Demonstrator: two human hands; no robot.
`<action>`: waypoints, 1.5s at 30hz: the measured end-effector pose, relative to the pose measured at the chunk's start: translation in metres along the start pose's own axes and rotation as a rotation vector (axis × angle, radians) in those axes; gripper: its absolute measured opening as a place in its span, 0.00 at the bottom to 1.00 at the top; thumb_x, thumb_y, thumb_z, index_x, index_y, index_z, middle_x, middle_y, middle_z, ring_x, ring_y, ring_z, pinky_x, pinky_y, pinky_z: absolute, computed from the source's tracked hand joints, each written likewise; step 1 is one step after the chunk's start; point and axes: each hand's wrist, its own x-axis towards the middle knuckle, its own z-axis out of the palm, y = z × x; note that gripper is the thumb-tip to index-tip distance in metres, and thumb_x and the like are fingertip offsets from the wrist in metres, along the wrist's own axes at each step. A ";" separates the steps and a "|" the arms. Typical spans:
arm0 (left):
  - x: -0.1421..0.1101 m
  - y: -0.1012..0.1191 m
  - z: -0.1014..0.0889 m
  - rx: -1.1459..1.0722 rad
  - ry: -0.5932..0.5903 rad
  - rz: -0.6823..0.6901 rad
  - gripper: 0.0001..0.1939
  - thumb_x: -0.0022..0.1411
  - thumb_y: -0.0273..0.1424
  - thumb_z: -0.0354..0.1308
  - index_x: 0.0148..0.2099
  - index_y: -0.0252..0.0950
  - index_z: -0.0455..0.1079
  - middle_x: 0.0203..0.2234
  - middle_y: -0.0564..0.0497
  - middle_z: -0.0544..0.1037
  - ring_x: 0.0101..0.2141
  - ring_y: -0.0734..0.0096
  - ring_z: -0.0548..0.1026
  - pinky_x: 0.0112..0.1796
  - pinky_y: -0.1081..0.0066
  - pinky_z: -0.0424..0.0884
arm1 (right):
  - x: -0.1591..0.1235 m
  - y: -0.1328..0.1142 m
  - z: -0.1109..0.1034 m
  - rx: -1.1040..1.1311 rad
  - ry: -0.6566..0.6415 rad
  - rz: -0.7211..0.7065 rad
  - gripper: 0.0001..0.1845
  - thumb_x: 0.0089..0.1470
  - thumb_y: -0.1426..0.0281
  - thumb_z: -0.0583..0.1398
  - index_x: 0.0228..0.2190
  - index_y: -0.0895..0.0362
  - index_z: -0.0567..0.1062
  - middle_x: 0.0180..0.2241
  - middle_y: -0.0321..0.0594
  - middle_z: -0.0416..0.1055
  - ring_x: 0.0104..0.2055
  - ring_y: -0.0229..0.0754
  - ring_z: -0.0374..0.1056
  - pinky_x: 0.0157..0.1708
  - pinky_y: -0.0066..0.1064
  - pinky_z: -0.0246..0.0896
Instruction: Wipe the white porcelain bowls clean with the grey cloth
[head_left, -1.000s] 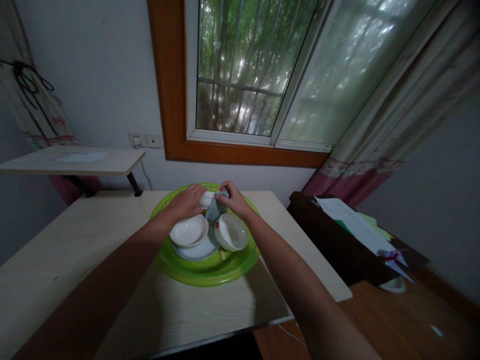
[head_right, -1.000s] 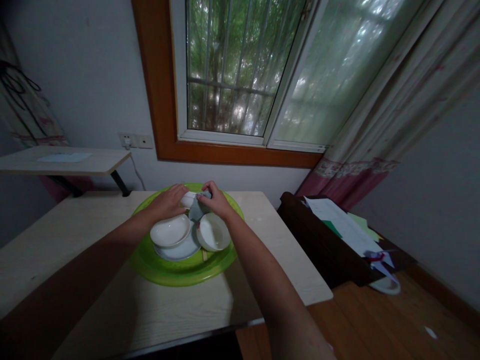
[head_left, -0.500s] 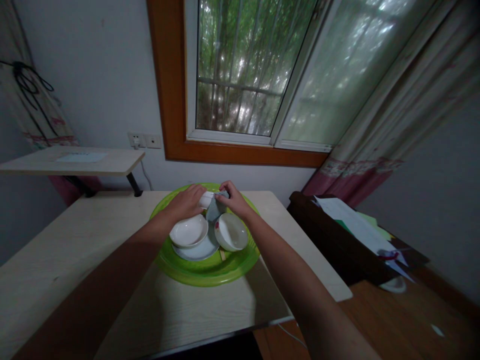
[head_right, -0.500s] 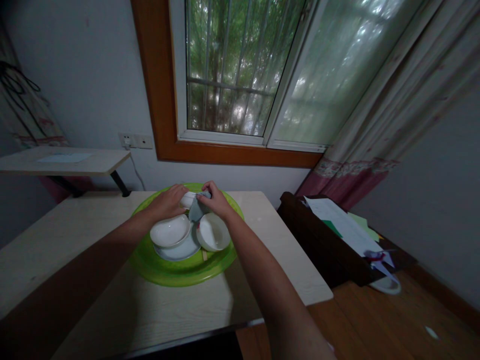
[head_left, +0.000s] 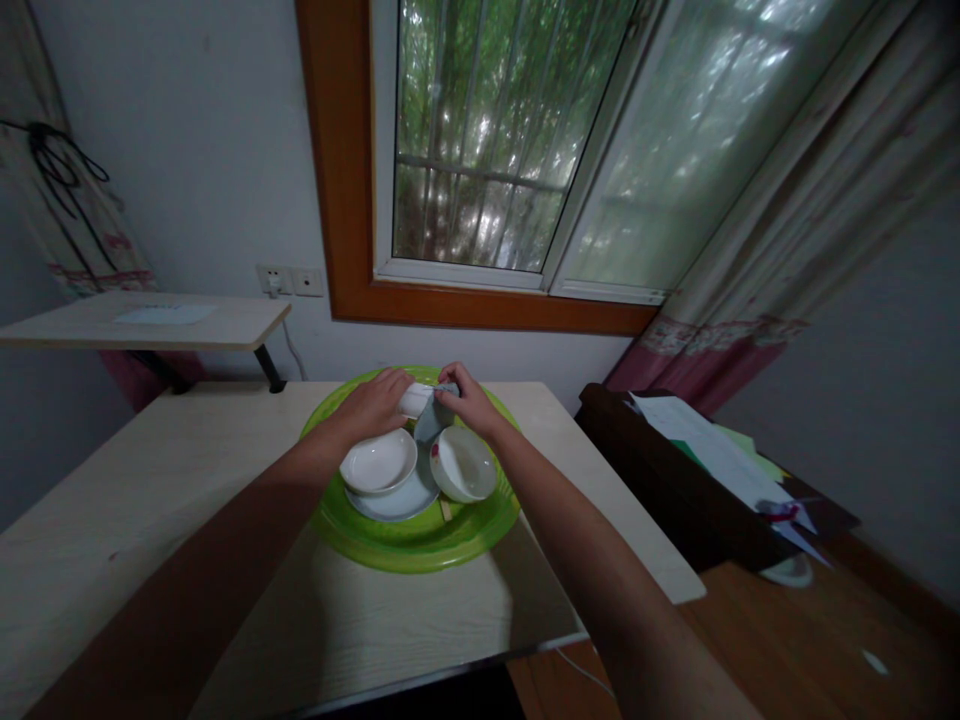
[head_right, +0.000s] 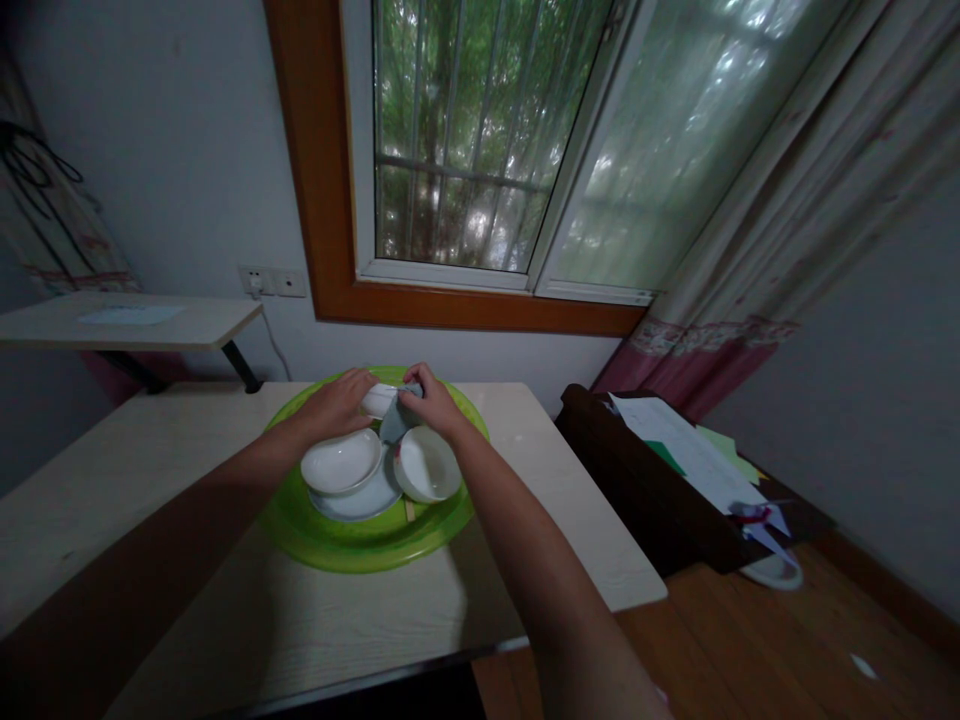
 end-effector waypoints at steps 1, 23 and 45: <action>0.000 0.000 0.000 0.004 0.000 0.001 0.24 0.57 0.31 0.62 0.55 0.35 0.64 0.53 0.38 0.72 0.56 0.53 0.69 0.57 0.58 0.66 | 0.000 0.000 0.000 0.004 0.000 -0.006 0.13 0.49 0.65 0.59 0.38 0.52 0.65 0.35 0.32 0.63 0.38 0.41 0.61 0.40 0.31 0.57; 0.000 -0.004 0.004 0.018 -0.002 0.019 0.26 0.56 0.32 0.63 0.56 0.35 0.63 0.54 0.39 0.71 0.56 0.53 0.68 0.57 0.58 0.66 | -0.001 -0.001 0.000 -0.031 -0.004 0.030 0.14 0.50 0.62 0.60 0.38 0.52 0.65 0.33 0.31 0.62 0.35 0.40 0.60 0.36 0.31 0.55; 0.000 -0.005 0.005 -0.009 0.003 -0.010 0.29 0.54 0.31 0.64 0.58 0.36 0.64 0.55 0.38 0.71 0.57 0.52 0.68 0.57 0.57 0.66 | -0.001 0.006 -0.001 -0.052 0.020 0.018 0.12 0.53 0.61 0.59 0.38 0.52 0.66 0.34 0.32 0.65 0.35 0.41 0.62 0.37 0.31 0.57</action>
